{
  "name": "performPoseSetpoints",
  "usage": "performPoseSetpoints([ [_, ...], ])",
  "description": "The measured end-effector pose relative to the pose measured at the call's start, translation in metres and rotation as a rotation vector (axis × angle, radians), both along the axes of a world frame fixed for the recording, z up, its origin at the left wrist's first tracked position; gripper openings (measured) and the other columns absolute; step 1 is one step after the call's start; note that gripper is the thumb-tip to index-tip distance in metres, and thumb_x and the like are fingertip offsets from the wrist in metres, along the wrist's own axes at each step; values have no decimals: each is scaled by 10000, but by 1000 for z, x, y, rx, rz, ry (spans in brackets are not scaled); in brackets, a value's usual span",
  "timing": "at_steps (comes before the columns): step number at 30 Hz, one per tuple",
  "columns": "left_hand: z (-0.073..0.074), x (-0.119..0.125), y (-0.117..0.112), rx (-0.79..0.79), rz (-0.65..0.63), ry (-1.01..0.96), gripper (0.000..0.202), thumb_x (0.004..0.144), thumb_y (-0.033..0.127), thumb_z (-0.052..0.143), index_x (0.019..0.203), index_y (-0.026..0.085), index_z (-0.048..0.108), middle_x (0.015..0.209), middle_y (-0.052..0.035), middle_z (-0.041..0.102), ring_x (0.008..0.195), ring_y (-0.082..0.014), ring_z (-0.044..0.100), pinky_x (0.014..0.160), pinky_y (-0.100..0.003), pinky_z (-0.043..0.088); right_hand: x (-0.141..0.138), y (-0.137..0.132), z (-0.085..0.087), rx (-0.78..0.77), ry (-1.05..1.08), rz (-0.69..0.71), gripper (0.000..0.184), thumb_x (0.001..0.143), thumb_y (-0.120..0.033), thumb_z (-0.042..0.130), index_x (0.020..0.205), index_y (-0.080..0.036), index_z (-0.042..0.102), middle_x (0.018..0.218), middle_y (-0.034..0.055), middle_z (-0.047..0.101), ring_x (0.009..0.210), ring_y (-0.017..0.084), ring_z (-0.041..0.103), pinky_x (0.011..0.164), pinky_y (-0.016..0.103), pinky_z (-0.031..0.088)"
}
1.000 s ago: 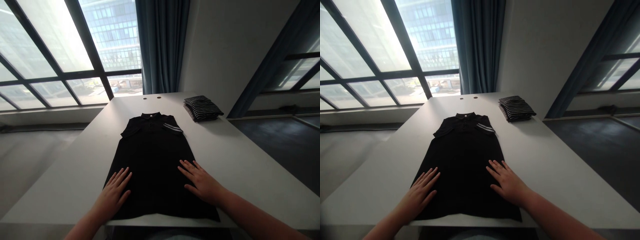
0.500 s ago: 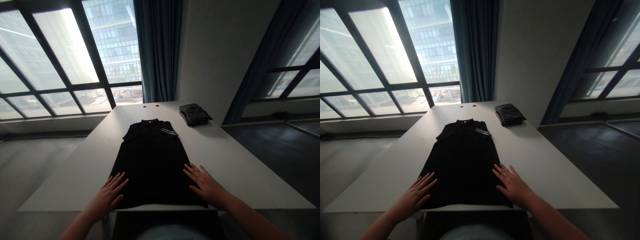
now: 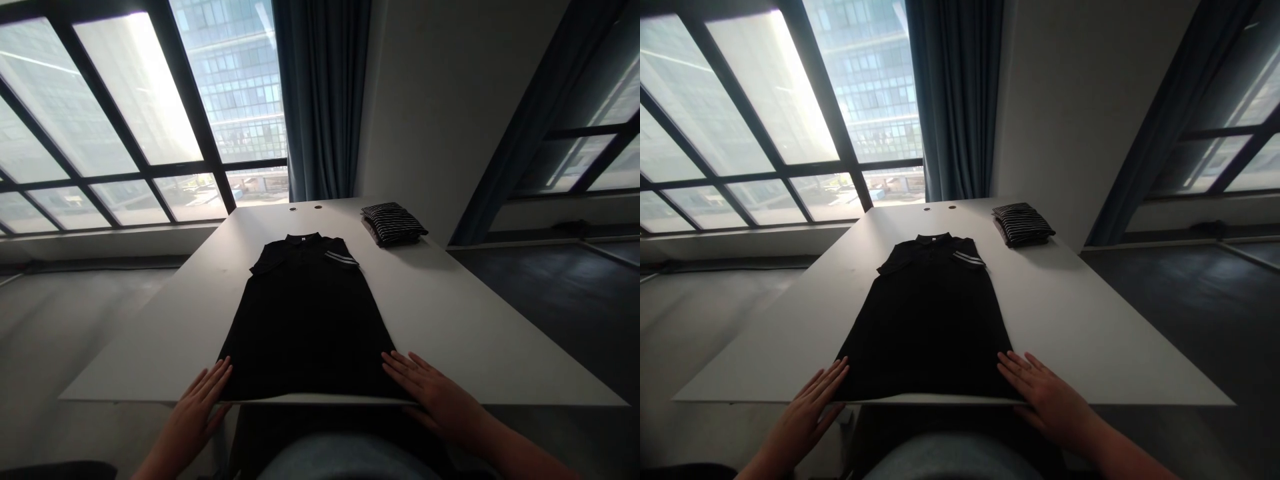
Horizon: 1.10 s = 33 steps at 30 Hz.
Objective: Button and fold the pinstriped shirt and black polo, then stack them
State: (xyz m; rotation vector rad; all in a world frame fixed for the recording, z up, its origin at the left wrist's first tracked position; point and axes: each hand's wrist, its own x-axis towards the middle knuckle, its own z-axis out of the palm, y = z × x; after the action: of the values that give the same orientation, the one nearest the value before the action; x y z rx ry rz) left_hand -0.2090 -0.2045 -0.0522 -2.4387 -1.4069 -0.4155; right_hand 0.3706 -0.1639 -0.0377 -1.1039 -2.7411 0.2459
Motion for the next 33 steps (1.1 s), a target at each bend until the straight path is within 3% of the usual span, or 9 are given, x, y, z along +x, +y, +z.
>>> performPoseSetpoints([
  [6, -9, 0, -3, 33, 3, -50, 729, 1052, 395, 506, 1698, 315, 178, 1615, -78, 478, 1424, -271, 549, 1170, -472, 506, -2, -7, -6, 128, 40, -43, 721, 1041, -347, 562, 1677, -323, 224, 1663, 76, 385, 1515, 304, 432, 1243, 560, 380],
  [15, -9, 2, -9, 38, 28, -34, 703, 1056, 339, 468, 1698, 292, 186, 1619, -95, 476, 1449, -272, 522, 1189, -487, 473, 3, -12, -7, 141, 14, -22, 687, 1060, -296, 512, 1677, -334, 211, 1665, 63, 384, 1519, 290, 429, 1242, 570, 371],
  [20, -12, -2, -16, 36, 86, -91, 623, 1047, 314, 442, 1659, 309, 326, 1589, -77, 526, 1449, -253, 524, 1203, -456, 455, 7, -13, -2, 131, 46, 3, 666, 1052, -231, 490, 1665, -347, 254, 1652, 42, 410, 1517, 265, 433, 1255, 541, 365],
  [27, -21, -10, -29, 63, 165, -173, 607, 1041, 302, 434, 1642, 331, 356, 1558, -72, 569, 1433, -256, 549, 1204, -482, 446, 9, -17, 0, 115, 1, -13, 625, 1051, -220, 474, 1647, -328, 324, 1650, 43, 405, 1519, 271, 429, 1241, 562, 387],
  [33, -13, -3, -38, 80, 256, -264, 451, 1051, 386, 455, 1478, 293, 564, 1467, -79, 652, 1352, -288, 622, 1149, -520, 488, 9, -21, -3, 142, 8, -49, 571, 1040, -232, 485, 1605, -304, 433, 1635, 40, 428, 1515, 285, 433, 1224, 578, 413],
])
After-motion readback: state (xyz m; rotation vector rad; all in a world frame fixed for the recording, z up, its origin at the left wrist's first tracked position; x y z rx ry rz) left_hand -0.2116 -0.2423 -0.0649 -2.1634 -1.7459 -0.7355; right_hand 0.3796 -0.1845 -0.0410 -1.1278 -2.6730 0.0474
